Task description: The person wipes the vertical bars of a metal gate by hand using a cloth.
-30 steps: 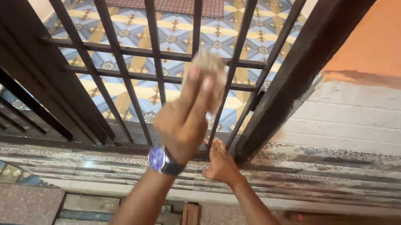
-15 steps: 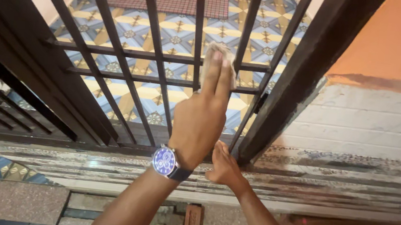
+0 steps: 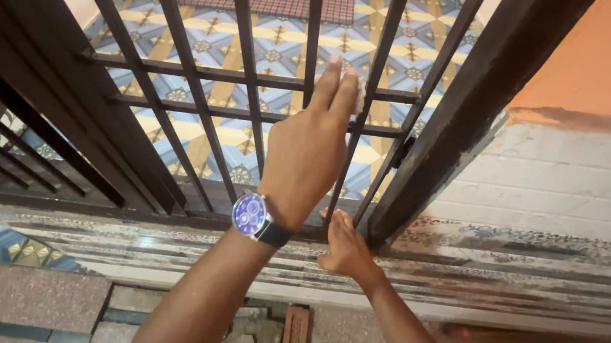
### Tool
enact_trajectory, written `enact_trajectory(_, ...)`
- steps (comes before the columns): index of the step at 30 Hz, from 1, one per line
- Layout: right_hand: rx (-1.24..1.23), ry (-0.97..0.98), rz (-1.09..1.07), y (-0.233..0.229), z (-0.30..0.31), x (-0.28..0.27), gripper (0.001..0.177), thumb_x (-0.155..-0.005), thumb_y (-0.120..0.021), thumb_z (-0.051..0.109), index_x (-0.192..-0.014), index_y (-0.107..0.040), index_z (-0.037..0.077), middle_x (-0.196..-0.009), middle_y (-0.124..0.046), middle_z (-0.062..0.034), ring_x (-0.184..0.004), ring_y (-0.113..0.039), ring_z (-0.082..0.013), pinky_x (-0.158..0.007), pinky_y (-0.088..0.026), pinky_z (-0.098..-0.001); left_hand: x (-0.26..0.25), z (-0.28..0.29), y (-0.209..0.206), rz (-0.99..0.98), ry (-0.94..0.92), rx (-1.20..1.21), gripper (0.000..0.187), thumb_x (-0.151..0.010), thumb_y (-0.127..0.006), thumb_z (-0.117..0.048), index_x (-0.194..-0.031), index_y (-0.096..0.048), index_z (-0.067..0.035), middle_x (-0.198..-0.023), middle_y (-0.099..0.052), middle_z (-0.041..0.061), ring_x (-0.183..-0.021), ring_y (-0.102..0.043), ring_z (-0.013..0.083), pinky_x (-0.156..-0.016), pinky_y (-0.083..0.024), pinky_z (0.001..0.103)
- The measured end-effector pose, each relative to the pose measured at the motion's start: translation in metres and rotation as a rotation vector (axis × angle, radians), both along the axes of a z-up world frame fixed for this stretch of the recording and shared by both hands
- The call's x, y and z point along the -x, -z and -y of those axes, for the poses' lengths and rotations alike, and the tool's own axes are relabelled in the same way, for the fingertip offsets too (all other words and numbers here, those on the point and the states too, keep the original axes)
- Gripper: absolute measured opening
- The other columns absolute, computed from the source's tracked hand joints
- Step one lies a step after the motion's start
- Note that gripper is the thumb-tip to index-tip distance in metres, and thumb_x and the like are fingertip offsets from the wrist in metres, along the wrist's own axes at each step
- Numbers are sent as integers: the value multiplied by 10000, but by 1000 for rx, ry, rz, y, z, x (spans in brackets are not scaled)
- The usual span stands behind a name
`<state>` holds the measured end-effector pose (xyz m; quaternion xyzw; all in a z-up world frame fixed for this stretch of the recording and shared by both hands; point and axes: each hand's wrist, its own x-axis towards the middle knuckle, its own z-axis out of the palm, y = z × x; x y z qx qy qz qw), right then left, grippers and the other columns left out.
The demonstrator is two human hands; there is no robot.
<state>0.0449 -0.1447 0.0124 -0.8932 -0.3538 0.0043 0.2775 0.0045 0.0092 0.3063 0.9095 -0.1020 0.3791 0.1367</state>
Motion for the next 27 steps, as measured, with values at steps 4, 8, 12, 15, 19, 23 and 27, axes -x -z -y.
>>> enact_trajectory(4, -9, 10, -5, 0, -2, 2, 1022, -629, -784, 196, -1480, -291, -79, -1460, -378, -340, -1421, -290, -496, -1142, -318, -473, 20, 10, 10, 24, -58, -44, 611, -905, -551, 12, -1506, -450, -32, -1603, -413, 183, -548, -658, 219, -409, -470, 323)
enact_trajectory(8, -31, -5, 11, -12, -3, 2, 963, -626, -783, 189, -1442, -343, -71, -1429, -411, -319, -1410, -311, -483, -1143, -333, -464, 17, 4, 11, 15, -67, -80, 621, -900, -541, 39, -1508, -444, -43, -1613, -398, 177, -523, -654, 216, -404, -474, 325)
enact_trajectory(12, -58, 8, -41, -24, -4, 10, 879, -621, -755, 178, -1398, -405, -36, -1385, -477, -247, -1414, -365, -425, -1121, -389, -442, -12, -1, 9, 76, -47, -46, 653, -928, -540, 28, -1563, -437, -84, -1652, -372, 127, -646, -667, 205, -493, -478, 307)
enact_trajectory(15, -41, 21, -17, -30, -6, 13, 877, -606, -756, 145, -1390, -406, -38, -1374, -465, -252, -1402, -352, -429, -1087, -405, -457, -6, 1, 22, 134, -67, -46, 685, -904, -535, 35, -1569, -422, -87, -1649, -366, 142, -622, -639, 194, -445, -453, 299)
enact_trajectory(19, -40, 30, -59, -29, -5, 12, 866, -606, -747, 136, -1388, -408, -16, -1376, -470, -239, -1404, -360, -419, -1059, -434, -444, -2, -7, 39, 170, -70, -128, 725, -912, -540, 57, -1596, -391, -130, -1664, -360, 98, -514, -565, 144, -442, -451, 288)
enact_trajectory(23, -79, 28, -6, -18, -6, 9, 856, -596, -733, 112, -1381, -419, -23, -1371, -483, -252, -1383, -385, -427, -1059, -441, -431, -1, -18, 57, 220, -65, -181, 732, -915, -562, 22, -1601, -385, -160, -1670, -353, 54, -521, -558, 159, -467, -456, 302)
enact_trajectory(27, -74, -5, 141, -3, -5, 5, 828, -605, -754, 117, -1343, -436, -85, -1335, -501, -287, -1333, -419, -447, -1102, -410, -438, 2, -22, 73, 121, -79, -260, 746, -845, -548, 58, -1565, -432, -99, -1632, -422, 86, -493, -583, 153, -436, -467, 290)
